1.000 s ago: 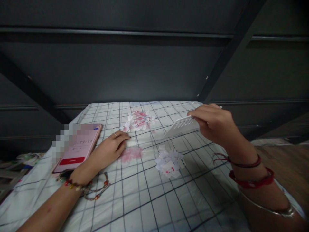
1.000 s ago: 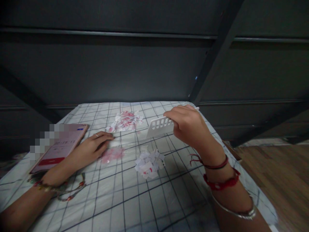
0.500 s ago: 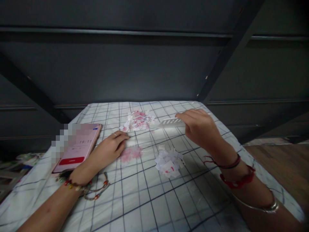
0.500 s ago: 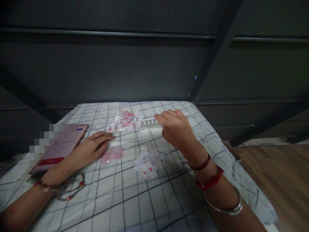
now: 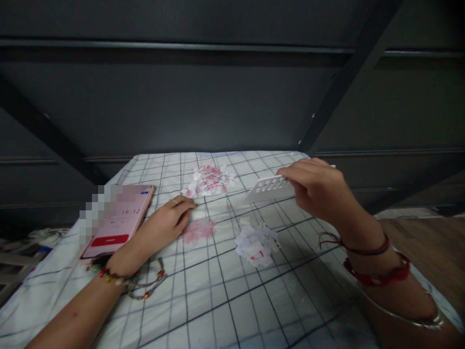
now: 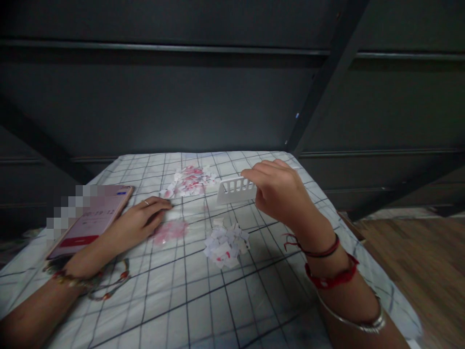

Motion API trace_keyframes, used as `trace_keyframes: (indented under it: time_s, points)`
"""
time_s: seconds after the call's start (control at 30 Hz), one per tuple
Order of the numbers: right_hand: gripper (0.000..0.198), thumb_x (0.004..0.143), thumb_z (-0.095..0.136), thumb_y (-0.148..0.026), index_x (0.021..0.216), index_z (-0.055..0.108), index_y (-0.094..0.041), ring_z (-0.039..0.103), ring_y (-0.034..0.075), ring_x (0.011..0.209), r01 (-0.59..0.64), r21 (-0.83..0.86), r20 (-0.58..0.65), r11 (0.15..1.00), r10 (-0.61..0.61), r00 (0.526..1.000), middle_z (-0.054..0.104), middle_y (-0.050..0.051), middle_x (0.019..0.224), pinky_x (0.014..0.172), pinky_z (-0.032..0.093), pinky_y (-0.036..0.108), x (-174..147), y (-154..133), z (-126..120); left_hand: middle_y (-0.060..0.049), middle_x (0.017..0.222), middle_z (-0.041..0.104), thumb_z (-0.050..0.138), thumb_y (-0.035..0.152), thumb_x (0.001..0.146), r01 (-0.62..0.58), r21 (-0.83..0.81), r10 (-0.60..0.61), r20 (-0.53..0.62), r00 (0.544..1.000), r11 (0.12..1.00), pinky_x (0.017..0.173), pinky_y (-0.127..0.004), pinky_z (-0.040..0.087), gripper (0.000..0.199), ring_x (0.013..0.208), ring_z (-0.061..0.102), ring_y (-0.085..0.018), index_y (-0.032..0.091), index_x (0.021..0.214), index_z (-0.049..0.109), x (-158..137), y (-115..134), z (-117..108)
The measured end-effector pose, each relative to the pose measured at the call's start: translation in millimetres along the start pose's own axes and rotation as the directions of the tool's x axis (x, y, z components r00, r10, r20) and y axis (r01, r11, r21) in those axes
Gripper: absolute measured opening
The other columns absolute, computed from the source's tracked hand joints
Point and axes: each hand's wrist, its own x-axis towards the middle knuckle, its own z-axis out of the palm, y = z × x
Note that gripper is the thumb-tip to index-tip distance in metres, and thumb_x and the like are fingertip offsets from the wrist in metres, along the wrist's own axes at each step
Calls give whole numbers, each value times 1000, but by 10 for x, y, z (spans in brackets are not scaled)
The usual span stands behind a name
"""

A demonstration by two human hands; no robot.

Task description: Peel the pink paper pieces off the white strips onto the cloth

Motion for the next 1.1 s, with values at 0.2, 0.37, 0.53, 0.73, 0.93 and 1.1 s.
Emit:
trace_keyframes:
  time_s: [0.2, 0.37, 0.53, 0.73, 0.93, 1.1]
  points:
    - [37, 66, 39, 2, 84, 65, -17, 54, 16, 65, 36, 118, 40, 992, -41, 998, 64, 2, 68, 66, 40, 29, 47, -170, 52, -11, 112, 61, 32, 29, 89, 4, -15, -4, 8, 1000, 1000, 101, -41, 43, 36, 108, 57, -23, 16, 105, 61, 6, 13, -11]
    - [36, 70, 38, 2, 86, 66, -15, 54, 17, 67, 48, 105, -35, 993, -45, 998, 64, 3, 68, 67, 39, 30, 69, -232, 50, -11, 113, 61, 33, 28, 88, 2, -4, -2, 5, 1000, 1000, 100, -43, 43, 35, 108, 57, -23, 16, 105, 60, 6, 19, -16]
    - [38, 70, 38, 3, 87, 66, -16, 53, 17, 70, -11, 87, 43, 996, 7, 999, 64, 4, 70, 71, 38, 31, 64, -235, 80, -11, 112, 61, 33, 26, 88, -1, -7, 1, 7, 1000, 1000, 99, -43, 44, 34, 108, 57, -23, 16, 106, 60, 2, 14, -14]
    - [45, 69, 36, 5, 96, 63, -19, 52, 15, 71, 157, 256, -10, 954, -160, 987, 65, 2, 76, 67, 37, 30, 57, -352, 147, -10, 111, 62, 34, 26, 87, -7, -21, 7, -1, 1000, 1000, 98, -44, 45, 34, 107, 57, -23, 17, 105, 61, 7, -2, -1]
    - [38, 74, 38, 2, 94, 63, -18, 54, 17, 72, 21, 135, -59, 991, -13, 998, 66, 2, 76, 68, 38, 31, 58, -296, 140, -10, 112, 61, 33, 27, 88, 1, -19, -1, 5, 1000, 1000, 99, -43, 44, 34, 106, 58, -22, 17, 105, 60, 0, 2, -6]
    - [37, 75, 40, 2, 95, 65, -15, 56, 19, 77, -68, -7, 10, 998, 68, 998, 68, 5, 80, 71, 37, 32, 52, -262, 213, -11, 112, 61, 33, 27, 88, 11, -13, -11, 4, 1000, 1000, 98, -43, 44, 34, 106, 58, -23, 16, 105, 60, -1, 10, -11]
